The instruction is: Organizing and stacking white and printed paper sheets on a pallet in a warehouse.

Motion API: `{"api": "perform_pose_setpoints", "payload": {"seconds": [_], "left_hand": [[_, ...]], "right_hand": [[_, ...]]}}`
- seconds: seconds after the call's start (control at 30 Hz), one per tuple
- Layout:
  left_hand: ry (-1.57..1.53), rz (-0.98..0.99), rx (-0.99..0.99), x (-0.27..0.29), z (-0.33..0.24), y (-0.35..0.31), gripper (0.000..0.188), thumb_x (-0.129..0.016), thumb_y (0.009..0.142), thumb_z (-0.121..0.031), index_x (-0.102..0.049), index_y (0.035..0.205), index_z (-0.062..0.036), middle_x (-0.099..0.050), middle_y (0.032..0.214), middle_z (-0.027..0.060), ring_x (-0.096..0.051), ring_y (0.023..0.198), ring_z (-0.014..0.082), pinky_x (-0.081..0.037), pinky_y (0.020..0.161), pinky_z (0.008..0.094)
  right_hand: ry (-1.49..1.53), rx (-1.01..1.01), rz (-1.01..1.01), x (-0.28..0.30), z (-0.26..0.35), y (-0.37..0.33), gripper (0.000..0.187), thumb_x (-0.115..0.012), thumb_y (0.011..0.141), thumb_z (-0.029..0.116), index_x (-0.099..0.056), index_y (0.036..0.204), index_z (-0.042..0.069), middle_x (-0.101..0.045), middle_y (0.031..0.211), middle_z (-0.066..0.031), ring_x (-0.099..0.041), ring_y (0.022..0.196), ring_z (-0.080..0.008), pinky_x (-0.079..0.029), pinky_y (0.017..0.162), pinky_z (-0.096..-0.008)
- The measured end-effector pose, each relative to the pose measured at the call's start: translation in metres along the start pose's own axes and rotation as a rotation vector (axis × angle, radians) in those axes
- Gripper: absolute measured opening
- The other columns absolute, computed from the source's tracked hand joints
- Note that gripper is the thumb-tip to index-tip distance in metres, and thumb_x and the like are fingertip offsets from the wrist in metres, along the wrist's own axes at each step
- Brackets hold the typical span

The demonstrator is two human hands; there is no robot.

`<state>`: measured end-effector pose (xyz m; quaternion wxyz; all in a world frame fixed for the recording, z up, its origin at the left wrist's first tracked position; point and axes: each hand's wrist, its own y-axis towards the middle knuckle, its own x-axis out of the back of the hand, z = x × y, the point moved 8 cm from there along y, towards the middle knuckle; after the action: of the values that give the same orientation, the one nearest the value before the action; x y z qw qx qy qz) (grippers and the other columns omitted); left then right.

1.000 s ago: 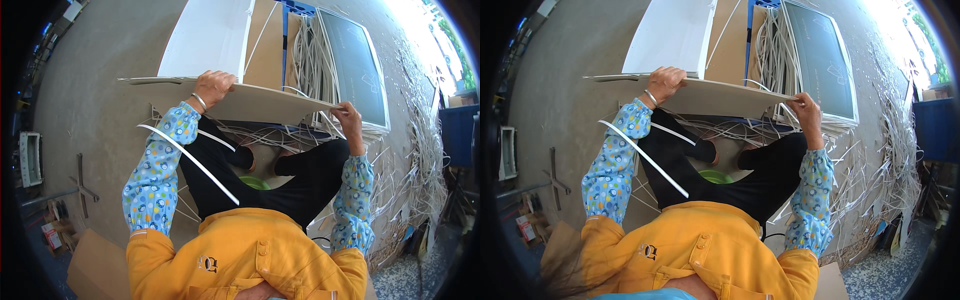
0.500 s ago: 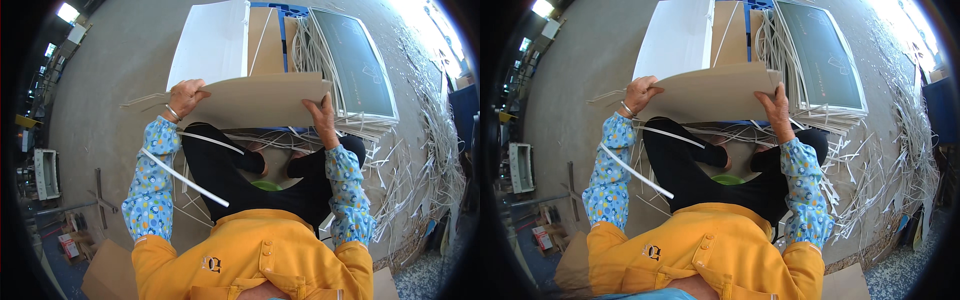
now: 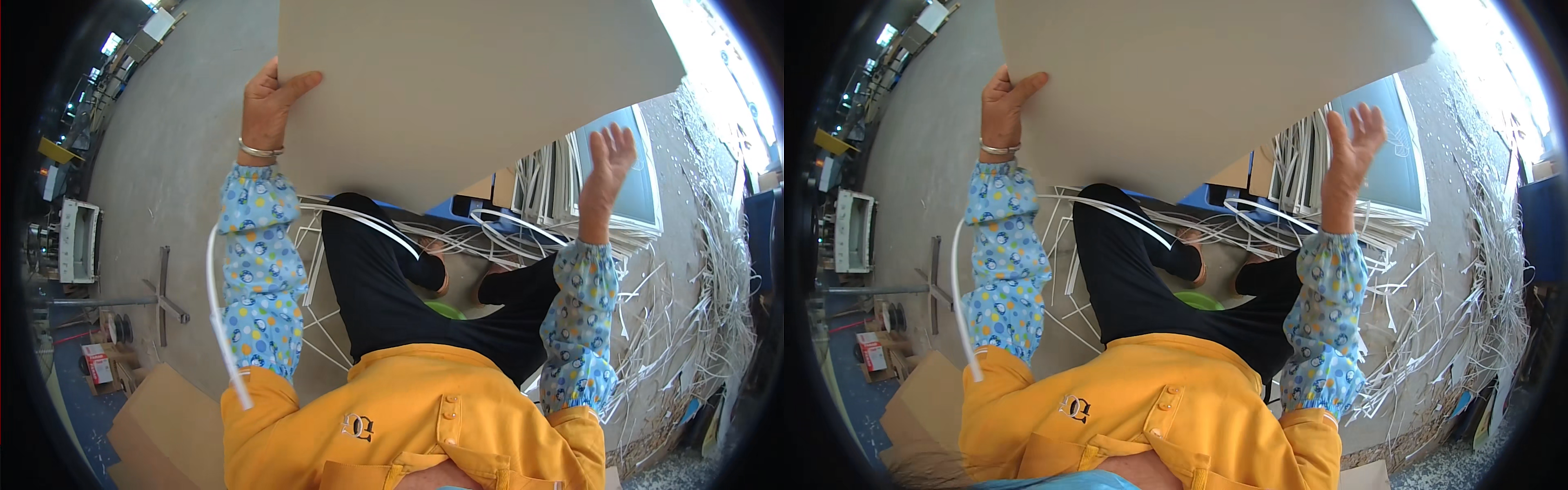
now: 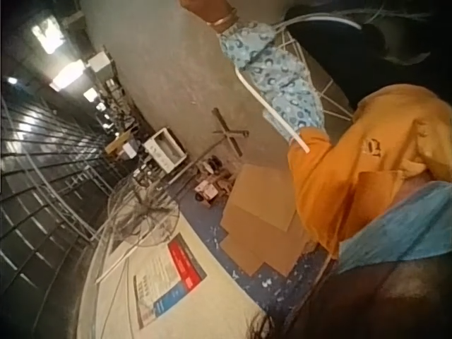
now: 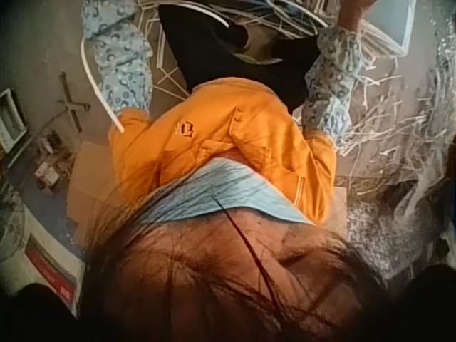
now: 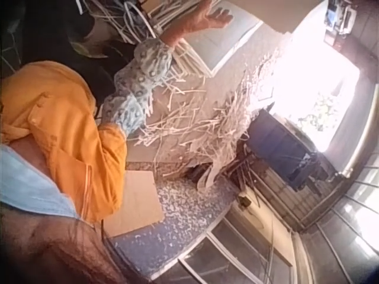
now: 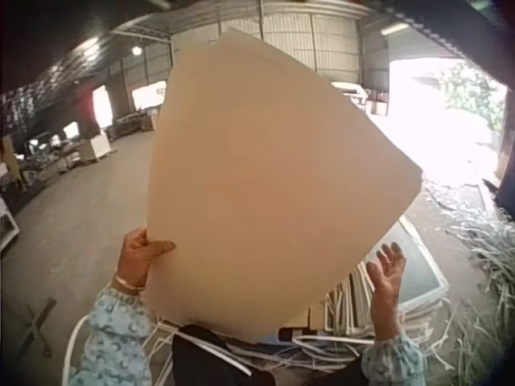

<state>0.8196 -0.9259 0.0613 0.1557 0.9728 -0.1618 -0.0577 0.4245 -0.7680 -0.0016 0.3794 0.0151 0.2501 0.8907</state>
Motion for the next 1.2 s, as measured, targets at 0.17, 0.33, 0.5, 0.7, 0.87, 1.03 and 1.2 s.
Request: {"api": "perform_pose_setpoints", "payload": {"seconds": [0.17,0.33,0.5,0.7,0.87,1.03,1.2], "left_hand": [[-0.083,-0.121,-0.063,0.01,0.024,-0.006,0.022,-0.063,0.076,-0.001,-0.058,0.097,0.0,-0.062,0.088,0.0073,-0.06,0.077,0.0138,-0.05,0.068,0.0249],[-0.192,-0.093,0.043,0.015,0.047,-0.009,0.027,-0.061,0.076,-0.002,-0.054,0.102,-0.0007,-0.06,0.098,0.0081,-0.057,0.088,0.0152,-0.046,0.078,0.0269],[-0.254,-0.195,0.055,0.021,0.079,-0.024,0.03,-0.061,0.076,-0.003,-0.052,0.105,-0.001,-0.06,0.099,0.0081,-0.057,0.089,0.0161,-0.047,0.078,0.0279],[-0.327,-0.219,0.027,0.023,0.085,-0.029,0.03,-0.062,0.075,-0.003,-0.053,0.103,-0.0005,-0.06,0.095,0.0084,-0.059,0.084,0.0161,-0.049,0.073,0.0275],[-0.192,-0.155,0.089,0.022,0.096,-0.026,0.028,-0.062,0.075,-0.004,-0.054,0.102,-0.001,-0.061,0.093,0.0077,-0.059,0.084,0.0155,-0.049,0.072,0.0256],[-0.161,-0.121,0.126,0.034,0.109,-0.033,0.032,-0.064,0.074,-0.006,-0.053,0.104,-0.0022,-0.06,0.097,0.008,-0.058,0.087,0.0156,-0.047,0.076,0.0261],[-0.216,-0.164,0.141,0.039,0.109,-0.04,0.034,-0.066,0.073,-0.006,-0.053,0.105,-0.0023,-0.059,0.098,0.0069,-0.057,0.089,0.0153,-0.046,0.078,0.0266]], "right_hand": [[0.214,-0.166,0.201,-0.064,0.0,0.014,0.05,-0.062,0.08,0.017,-0.036,0.12,0.0,-0.047,0.113,-0.0136,-0.046,0.107,-0.0209,-0.039,0.091,-0.0297],[0.295,-0.132,0.153,-0.079,0.041,0.018,0.031,-0.062,0.08,0.016,-0.05,0.105,0.001,-0.057,0.096,-0.0062,-0.055,0.09,-0.0143,-0.043,0.08,-0.0258],[0.167,-0.051,0.207,-0.096,0.06,0.012,0.031,-0.062,0.08,0.014,-0.051,0.104,-0.002,-0.057,0.097,-0.0064,-0.055,0.087,-0.0131,-0.043,0.077,-0.023],[0.251,-0.061,0.212,-0.089,0.048,0.008,0.024,-0.06,0.081,0.01,-0.054,0.102,0.0,-0.059,0.092,-0.0049,-0.055,0.082,-0.0119,-0.043,0.075,-0.024],[0.219,-0.119,0.238,-0.075,0.015,0.005,0.024,-0.057,0.082,0.008,-0.053,0.105,0.002,-0.058,0.095,-0.006,-0.053,0.088,-0.0125,-0.04,0.082,-0.0261],[0.08,-0.259,0.347,-0.093,0.004,-0.007,0.025,-0.06,0.081,0.015,-0.053,0.101,0.001,-0.058,0.092,-0.0046,-0.052,0.085,-0.0102,-0.042,0.075,-0.0249],[0.171,-0.197,0.263,-0.111,0.021,-0.007,0.026,-0.061,0.081,0.017,-0.052,0.101,0.002,-0.058,0.09,-0.0048,-0.054,0.08,-0.0103,-0.042,0.072,-0.0228]]}}
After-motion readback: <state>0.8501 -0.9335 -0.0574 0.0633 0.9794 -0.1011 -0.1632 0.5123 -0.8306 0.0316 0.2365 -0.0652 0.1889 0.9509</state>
